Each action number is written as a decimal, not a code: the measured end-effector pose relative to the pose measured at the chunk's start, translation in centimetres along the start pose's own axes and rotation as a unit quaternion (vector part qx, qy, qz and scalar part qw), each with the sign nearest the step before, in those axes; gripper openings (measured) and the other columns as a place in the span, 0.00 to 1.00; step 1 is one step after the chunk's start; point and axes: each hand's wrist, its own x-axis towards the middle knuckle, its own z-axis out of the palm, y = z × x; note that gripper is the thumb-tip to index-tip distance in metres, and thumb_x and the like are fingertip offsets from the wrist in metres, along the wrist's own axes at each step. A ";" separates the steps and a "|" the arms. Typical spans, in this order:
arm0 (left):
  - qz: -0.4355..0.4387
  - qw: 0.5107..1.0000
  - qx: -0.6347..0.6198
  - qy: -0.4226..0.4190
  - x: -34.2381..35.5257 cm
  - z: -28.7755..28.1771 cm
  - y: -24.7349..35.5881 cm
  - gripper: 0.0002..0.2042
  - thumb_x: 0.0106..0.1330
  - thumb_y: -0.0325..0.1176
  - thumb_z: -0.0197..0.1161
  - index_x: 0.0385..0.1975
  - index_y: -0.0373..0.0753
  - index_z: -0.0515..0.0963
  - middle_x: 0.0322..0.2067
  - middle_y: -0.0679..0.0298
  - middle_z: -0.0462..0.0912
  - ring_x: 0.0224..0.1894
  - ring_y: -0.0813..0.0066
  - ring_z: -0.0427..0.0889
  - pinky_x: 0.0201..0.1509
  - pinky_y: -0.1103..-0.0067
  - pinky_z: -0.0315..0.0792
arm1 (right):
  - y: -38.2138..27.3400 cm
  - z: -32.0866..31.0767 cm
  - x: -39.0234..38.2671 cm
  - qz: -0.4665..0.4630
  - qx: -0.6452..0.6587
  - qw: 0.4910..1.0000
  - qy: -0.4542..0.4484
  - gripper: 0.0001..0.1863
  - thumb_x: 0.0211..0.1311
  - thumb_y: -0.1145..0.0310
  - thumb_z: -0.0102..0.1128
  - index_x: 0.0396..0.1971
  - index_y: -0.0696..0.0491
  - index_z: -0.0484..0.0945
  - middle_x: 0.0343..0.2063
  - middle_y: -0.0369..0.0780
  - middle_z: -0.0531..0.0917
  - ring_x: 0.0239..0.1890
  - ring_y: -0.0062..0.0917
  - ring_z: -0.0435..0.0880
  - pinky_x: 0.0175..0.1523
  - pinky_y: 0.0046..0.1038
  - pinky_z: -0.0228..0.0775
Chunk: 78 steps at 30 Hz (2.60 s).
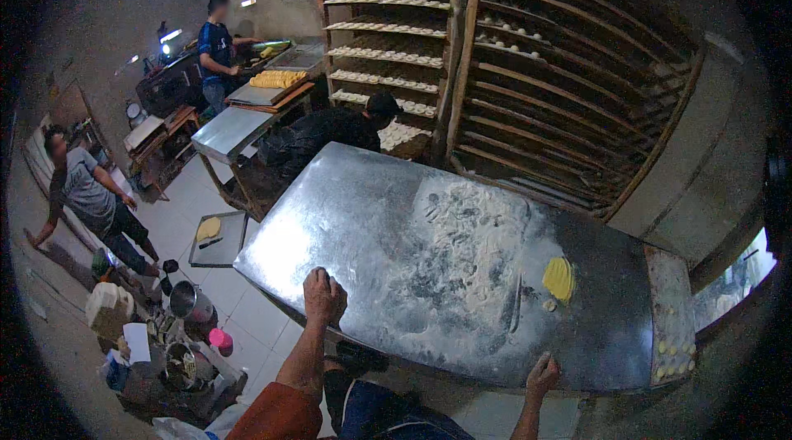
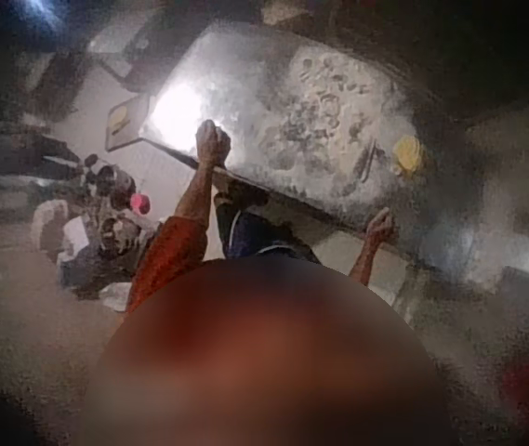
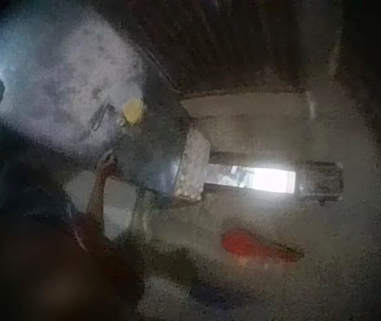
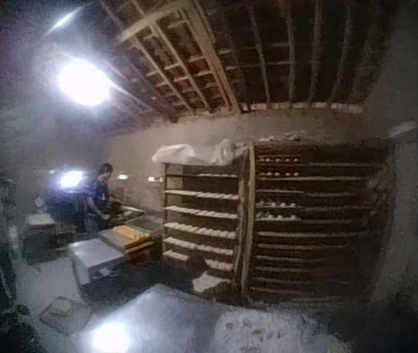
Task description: The person shapes small dough balls into rings by hand and places them on a wooden board. They work alongside another person at a metal table in a bakery, repeatedly forming dough pieces and arranging them in rows.
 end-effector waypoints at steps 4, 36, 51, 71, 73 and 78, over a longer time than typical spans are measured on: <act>-0.001 0.998 0.029 0.047 -0.4 -0.2 0.3 0.09 0.59 0.32 0.53 0.35 0.33 0.68 0.37 0.50 0.71 0.43 0.51 0.71 0.48 0.62 0.66 | -0.3 -0.3 -0.1 -0.025 -0.020 0.999 0.010 0.20 0.69 0.60 0.46 0.23 0.61 0.72 0.19 0.47 0.71 0.23 0.39 0.70 0.32 0.39 0.60; -0.031 0.998 0.045 0.040 -0.8 0.4 -0.4 0.10 0.59 0.29 0.51 0.37 0.32 0.72 0.42 0.51 0.72 0.46 0.52 0.71 0.51 0.63 0.65 | -1.6 -0.5 0.2 -0.024 0.034 0.998 0.036 0.20 0.67 0.61 0.47 0.19 0.59 0.73 0.17 0.47 0.74 0.25 0.45 0.73 0.34 0.43 0.62; 0.036 0.990 0.115 0.078 -1.1 1.1 -1.3 0.08 0.57 0.28 0.54 0.34 0.33 0.72 0.39 0.51 0.72 0.42 0.52 0.72 0.47 0.64 0.67 | -0.5 -0.4 0.5 -0.001 -0.017 1.000 -0.011 0.21 0.67 0.62 0.47 0.17 0.60 0.72 0.14 0.47 0.72 0.20 0.41 0.72 0.30 0.42 0.61; -0.037 0.996 0.048 0.061 -1.0 2.1 -2.1 0.08 0.53 0.25 0.52 0.31 0.29 0.67 0.37 0.48 0.68 0.43 0.50 0.68 0.49 0.62 0.63 | -3.5 -1.6 0.7 -0.025 0.042 0.998 0.037 0.19 0.65 0.64 0.51 0.16 0.60 0.72 0.14 0.49 0.71 0.19 0.43 0.72 0.26 0.41 0.58; -0.040 0.996 0.051 0.061 -0.9 2.0 -2.1 0.07 0.54 0.24 0.51 0.31 0.30 0.67 0.36 0.48 0.68 0.43 0.50 0.68 0.49 0.62 0.63 | -3.6 -1.7 0.6 -0.028 0.046 0.998 0.037 0.19 0.65 0.64 0.51 0.16 0.59 0.72 0.13 0.49 0.71 0.19 0.43 0.72 0.26 0.41 0.58; -0.026 0.995 0.086 0.052 -1.0 1.3 -1.4 0.07 0.58 0.27 0.53 0.34 0.31 0.70 0.38 0.50 0.70 0.43 0.52 0.70 0.49 0.63 0.65 | -2.4 -0.7 0.4 -0.015 0.026 0.998 0.046 0.19 0.65 0.65 0.51 0.15 0.59 0.71 0.13 0.47 0.71 0.18 0.41 0.71 0.25 0.41 0.57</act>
